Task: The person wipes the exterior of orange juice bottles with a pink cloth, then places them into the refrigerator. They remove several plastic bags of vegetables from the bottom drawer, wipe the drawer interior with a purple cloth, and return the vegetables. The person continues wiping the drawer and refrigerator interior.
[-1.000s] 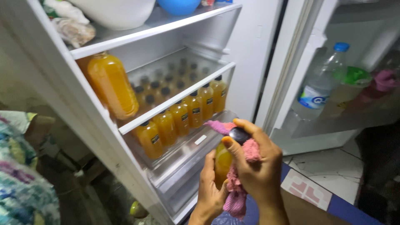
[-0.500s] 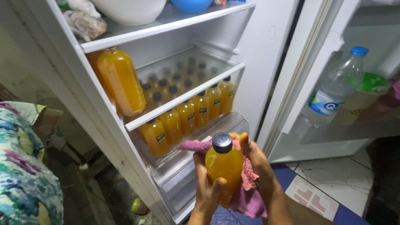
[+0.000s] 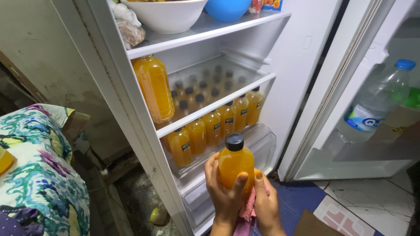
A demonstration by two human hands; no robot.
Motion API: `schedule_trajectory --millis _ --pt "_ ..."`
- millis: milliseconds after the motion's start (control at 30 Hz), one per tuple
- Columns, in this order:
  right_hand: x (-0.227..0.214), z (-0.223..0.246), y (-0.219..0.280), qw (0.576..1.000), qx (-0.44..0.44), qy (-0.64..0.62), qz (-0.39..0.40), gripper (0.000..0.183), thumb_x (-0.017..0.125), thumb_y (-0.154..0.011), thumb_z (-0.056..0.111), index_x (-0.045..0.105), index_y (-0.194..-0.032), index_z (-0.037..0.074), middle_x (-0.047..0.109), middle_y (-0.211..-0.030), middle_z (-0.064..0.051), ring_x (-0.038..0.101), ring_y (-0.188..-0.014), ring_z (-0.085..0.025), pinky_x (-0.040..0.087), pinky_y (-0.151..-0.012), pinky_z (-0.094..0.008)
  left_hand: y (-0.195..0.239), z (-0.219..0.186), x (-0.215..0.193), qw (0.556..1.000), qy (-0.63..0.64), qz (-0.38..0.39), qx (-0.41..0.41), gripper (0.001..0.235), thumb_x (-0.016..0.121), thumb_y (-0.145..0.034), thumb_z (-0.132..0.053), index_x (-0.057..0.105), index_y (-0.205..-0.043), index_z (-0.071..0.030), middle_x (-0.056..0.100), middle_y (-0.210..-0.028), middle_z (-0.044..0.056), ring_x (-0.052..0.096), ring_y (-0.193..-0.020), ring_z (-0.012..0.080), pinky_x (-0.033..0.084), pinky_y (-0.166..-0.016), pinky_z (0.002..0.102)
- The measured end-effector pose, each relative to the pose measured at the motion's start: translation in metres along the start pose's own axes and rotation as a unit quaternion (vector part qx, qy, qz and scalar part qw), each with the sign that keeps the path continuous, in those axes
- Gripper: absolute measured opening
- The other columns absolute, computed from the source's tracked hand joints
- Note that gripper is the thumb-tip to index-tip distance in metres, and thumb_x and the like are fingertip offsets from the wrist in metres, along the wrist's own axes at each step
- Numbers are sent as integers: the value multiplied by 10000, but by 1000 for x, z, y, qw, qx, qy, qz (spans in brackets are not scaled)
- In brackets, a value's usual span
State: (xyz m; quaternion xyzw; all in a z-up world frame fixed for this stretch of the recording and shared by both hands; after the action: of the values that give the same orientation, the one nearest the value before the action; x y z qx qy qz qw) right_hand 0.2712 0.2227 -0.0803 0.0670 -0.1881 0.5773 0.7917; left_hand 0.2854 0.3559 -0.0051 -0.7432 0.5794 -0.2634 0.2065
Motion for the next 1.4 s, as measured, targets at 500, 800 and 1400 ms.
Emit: schedule_trajectory --millis 500,800,1400 --pt "-14 -21 -16 985 33 168 -22 436 646 -1077 345 733 -1196 -66 761 -981 -150 653 -832 -158 553 -741 -335 0 4 -13 998 34 -37 -48 751 763 -824 -622 628 -1242 -13 722 -1034 100 714 -944 223 584 -845 369" --pt "42 84 6 901 -150 316 256 907 876 -623 152 448 -1409 1 630 -1346 -133 593 -1226 -210 449 -961 -321 -13 -2 -28 992 83 7 -100 683 886 -776 -323 573 -1310 -33 705 -1136 95 692 -1026 207 567 -897 349" --pt "124 128 -118 990 -70 122 15 462 787 -811 165 672 -1219 -16 752 -1043 -134 684 -822 -194 540 -664 -375 -115 -9 -60 995 57 71 -47 833 660 -914 -557 462 -1476 26 580 -1439 189 515 -1384 287 322 -1191 410"
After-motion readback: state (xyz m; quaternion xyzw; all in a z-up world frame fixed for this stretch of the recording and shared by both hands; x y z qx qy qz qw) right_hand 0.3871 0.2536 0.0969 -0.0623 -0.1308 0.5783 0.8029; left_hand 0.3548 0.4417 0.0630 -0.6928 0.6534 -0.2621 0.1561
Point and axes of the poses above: each hand's wrist, its own y-axis away from the middle knuckle, its own x-axis out of the palm, z = x × y, the point moved 5 cm from there along -y, towards the middle knuckle
